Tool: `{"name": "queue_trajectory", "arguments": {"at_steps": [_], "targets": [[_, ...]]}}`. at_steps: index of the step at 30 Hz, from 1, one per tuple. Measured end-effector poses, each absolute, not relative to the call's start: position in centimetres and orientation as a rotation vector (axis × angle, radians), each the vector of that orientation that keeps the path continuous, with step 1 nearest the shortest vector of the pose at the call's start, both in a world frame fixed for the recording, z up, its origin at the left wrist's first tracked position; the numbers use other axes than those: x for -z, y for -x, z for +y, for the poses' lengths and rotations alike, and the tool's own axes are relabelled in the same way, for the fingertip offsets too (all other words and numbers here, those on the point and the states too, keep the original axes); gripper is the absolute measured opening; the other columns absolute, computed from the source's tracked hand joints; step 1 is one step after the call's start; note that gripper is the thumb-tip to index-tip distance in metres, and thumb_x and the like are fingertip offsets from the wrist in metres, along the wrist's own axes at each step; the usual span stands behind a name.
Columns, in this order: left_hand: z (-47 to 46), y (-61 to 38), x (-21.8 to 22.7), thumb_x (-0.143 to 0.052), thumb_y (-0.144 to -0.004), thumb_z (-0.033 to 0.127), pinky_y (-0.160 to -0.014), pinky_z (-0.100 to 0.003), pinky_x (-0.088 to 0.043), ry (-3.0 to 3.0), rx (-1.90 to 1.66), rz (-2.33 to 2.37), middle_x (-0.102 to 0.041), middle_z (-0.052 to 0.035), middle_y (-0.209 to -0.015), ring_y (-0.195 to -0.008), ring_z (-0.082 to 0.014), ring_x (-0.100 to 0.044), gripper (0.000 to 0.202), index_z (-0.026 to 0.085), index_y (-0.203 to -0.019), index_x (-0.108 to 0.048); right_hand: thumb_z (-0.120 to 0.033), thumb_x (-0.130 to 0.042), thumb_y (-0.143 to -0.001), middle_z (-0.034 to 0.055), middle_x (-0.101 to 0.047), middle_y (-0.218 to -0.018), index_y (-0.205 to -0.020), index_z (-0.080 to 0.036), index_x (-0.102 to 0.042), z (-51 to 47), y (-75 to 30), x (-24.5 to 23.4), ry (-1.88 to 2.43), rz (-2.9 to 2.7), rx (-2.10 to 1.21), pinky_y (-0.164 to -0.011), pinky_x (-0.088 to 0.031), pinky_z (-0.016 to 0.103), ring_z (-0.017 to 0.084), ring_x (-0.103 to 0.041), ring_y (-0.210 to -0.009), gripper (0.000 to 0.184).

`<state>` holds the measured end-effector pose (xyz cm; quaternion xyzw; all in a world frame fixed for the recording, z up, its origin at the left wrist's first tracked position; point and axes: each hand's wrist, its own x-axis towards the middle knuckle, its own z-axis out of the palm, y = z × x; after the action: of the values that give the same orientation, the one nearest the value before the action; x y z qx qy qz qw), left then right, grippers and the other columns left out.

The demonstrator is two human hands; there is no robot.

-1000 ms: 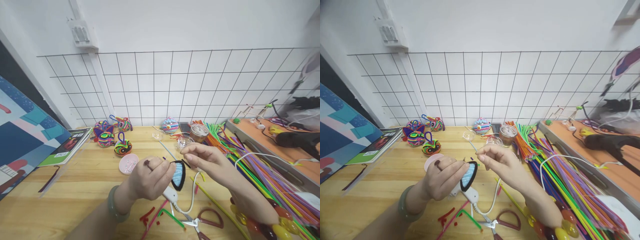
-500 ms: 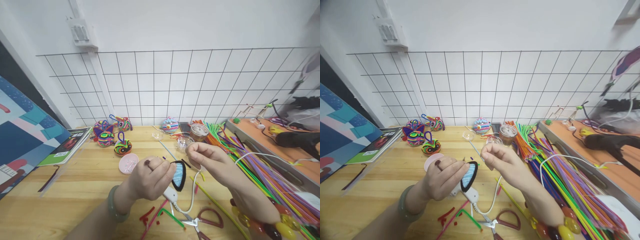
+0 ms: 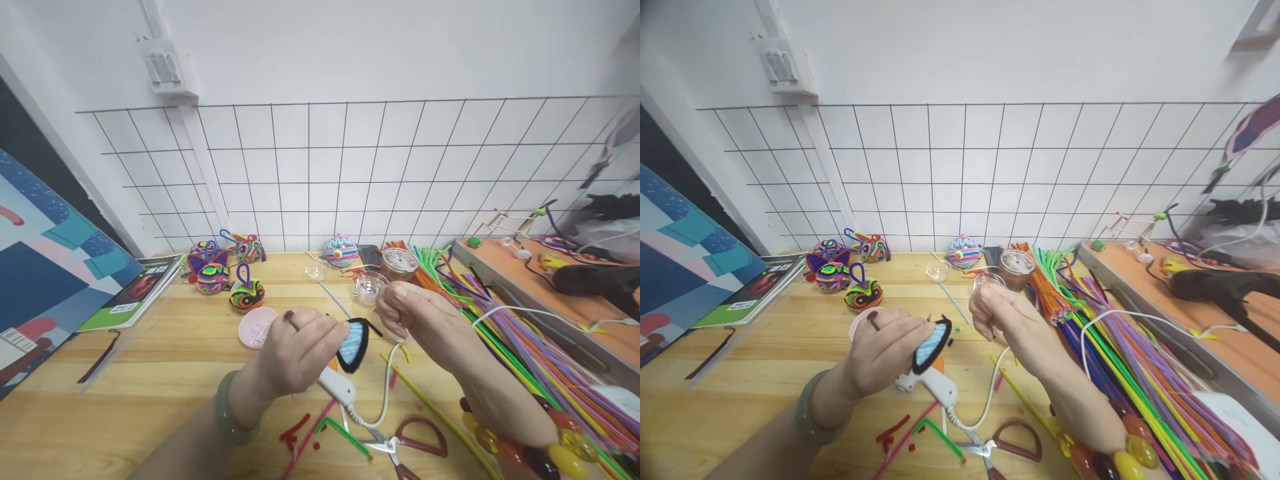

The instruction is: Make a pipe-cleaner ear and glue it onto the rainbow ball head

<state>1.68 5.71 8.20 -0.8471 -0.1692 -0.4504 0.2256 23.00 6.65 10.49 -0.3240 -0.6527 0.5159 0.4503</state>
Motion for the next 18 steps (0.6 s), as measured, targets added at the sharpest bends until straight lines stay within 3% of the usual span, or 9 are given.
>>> {"name": "queue_trajectory", "arguments": {"at_steps": [4, 8, 11, 15, 18], "targets": [[5.7, -2.5, -8.6, -0.06, -0.077, 0.015, -0.058, -0.025, -0.046, 2.427, 1.813, -1.018, -0.068, -0.0022, -0.065, -0.06, -0.0126, -0.058, 0.006, 0.016, -0.077, -0.065, -0.045, -0.048, -0.087, -0.0032, -0.038, -0.051, -0.052, -0.019, -0.042, 6.8, -23.0, -10.4, 0.948, -1.754, -1.127, -0.048, -0.029, 0.025, 0.01, -0.034, -0.05, 0.044], [6.1, -2.8, -9.1, -0.067, -0.072, 0.025, -0.058, -0.024, -0.047, 2.481, 2.487, -1.787, -0.068, -0.0044, -0.07, -0.064, -0.0139, -0.059, 0.012, 0.014, -0.075, -0.068, -0.039, -0.063, -0.077, -0.0008, -0.052, -0.059, -0.06, -0.017, -0.056, 6.8, -22.7, -10.3, 0.996, -1.822, -1.06, -0.053, -0.035, 0.024, 0.011, -0.045, -0.056, 0.029], [6.6, -2.8, -9.1, -0.072, -0.066, 0.026, -0.048, -0.019, -0.039, 2.452, 2.86, -1.935, -0.065, -0.0029, -0.068, -0.055, -0.0089, -0.052, 0.017, 0.012, -0.076, -0.067, -0.036, -0.067, -0.074, 0.0007, -0.058, -0.062, -0.065, -0.018, -0.062, 6.9, -22.4, -10.0, 1.009, -1.799, -1.062, -0.054, -0.041, 0.025, 0.013, -0.053, -0.058, 0.021], [6.9, -2.8, -8.9, -0.072, -0.067, 0.026, -0.043, -0.018, -0.029, 2.531, 2.977, -1.987, -0.057, 0.0009, -0.058, -0.046, -0.0047, -0.038, 0.018, 0.011, -0.073, -0.065, -0.036, -0.07, -0.071, 0.0031, -0.064, -0.068, -0.076, -0.018, -0.064, 7.1, -22.4, -9.7, 1.015, -1.745, -1.123, -0.059, -0.048, 0.029, 0.017, -0.06, -0.063, 0.02], [6.9, -2.8, -8.7, -0.071, -0.067, 0.026, -0.044, -0.018, -0.028, 2.549, 2.948, -2.043, -0.057, 0.0013, -0.058, -0.046, -0.0044, -0.037, 0.018, 0.011, -0.073, -0.065, -0.038, -0.062, -0.078, 0.0022, -0.062, -0.066, -0.091, -0.018, -0.06, 7.5, -22.7, -9.1, 1.059, -1.766, -1.075, -0.056, -0.049, 0.029, 0.016, -0.06, -0.058, 0.024]]}}
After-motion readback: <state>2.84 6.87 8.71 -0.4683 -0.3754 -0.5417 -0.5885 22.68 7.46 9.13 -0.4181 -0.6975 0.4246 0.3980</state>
